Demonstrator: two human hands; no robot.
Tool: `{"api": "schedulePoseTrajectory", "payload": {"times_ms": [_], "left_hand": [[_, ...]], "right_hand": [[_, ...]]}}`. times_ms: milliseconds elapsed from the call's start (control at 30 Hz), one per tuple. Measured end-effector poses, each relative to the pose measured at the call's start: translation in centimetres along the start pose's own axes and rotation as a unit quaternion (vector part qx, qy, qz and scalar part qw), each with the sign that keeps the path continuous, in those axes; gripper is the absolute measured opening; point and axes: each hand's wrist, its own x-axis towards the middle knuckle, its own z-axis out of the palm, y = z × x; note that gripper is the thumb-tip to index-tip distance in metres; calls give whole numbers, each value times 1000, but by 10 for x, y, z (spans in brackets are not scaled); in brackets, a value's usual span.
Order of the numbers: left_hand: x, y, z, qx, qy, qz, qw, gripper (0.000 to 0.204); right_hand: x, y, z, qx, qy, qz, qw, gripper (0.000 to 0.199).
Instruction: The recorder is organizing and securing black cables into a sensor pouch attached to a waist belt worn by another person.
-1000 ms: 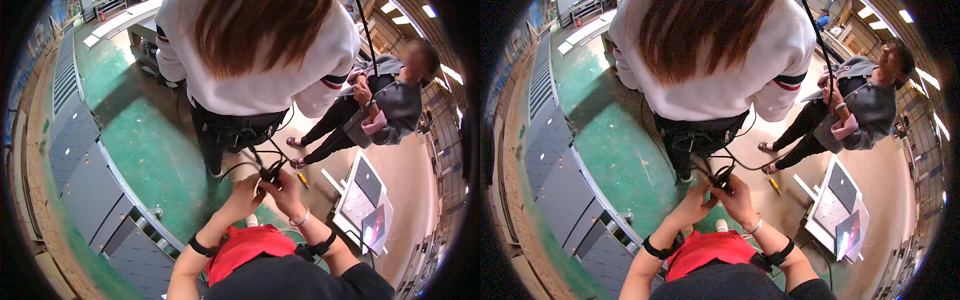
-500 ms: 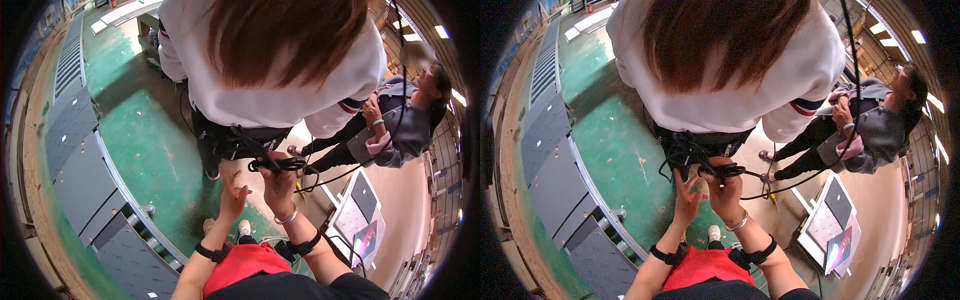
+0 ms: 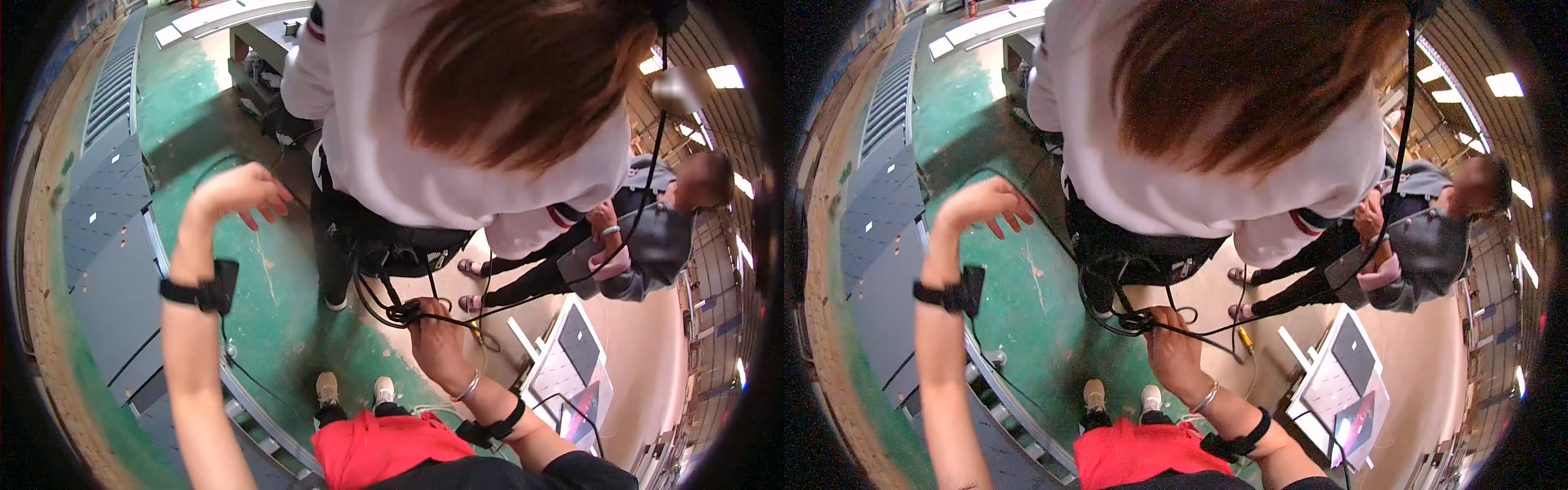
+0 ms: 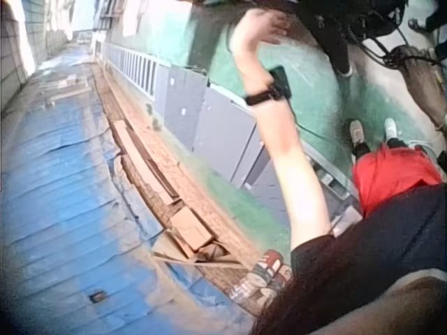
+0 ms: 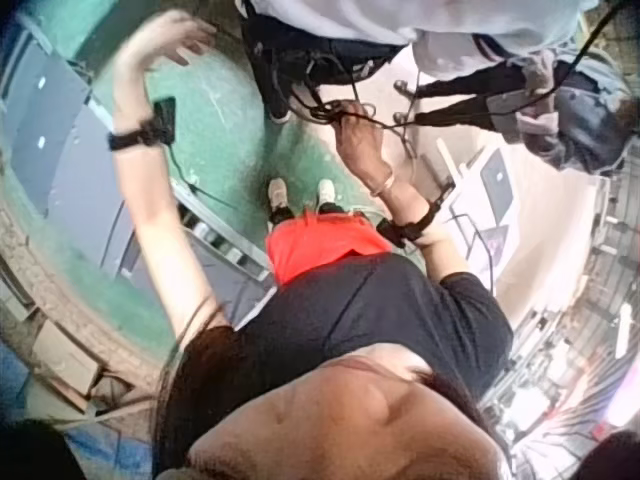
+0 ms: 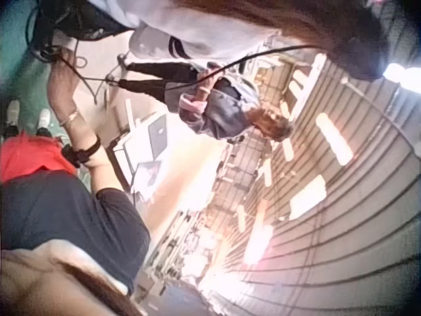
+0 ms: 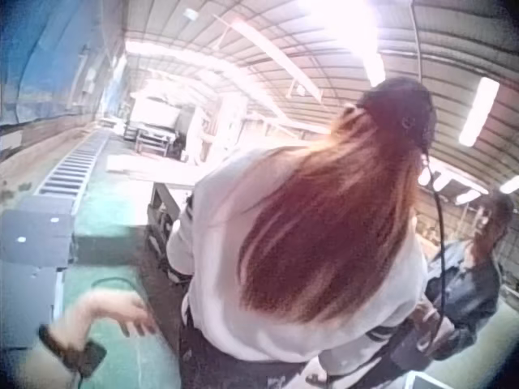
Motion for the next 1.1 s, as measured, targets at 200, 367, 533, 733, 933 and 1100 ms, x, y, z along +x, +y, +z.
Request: {"api": "schedulePoseTrajectory", "payload": {"times_ms": [200,367,533,733,933,1100], "left_hand": [[23,49,-24,-209,-21,209,955,50],[116,55,24,73,404,123,903,42],[157,24,77,-61,471,222,851,36],[136,6,109,-188,483,261,815,27],[80,-26,175,-292,571,231,732,18],[67,-67,282,-401,310,153,848,20]], "right_hand": [[40,4,32,258,234,90,933,15],[94,10,9,387,237,92,886,14],[93,39,-3,468,91,116,871,16],[80,29,11,473,109,108,868,14],[88,36,17,495,138,99,852,12],[100,18,12,574,105,119,803,17]]}}
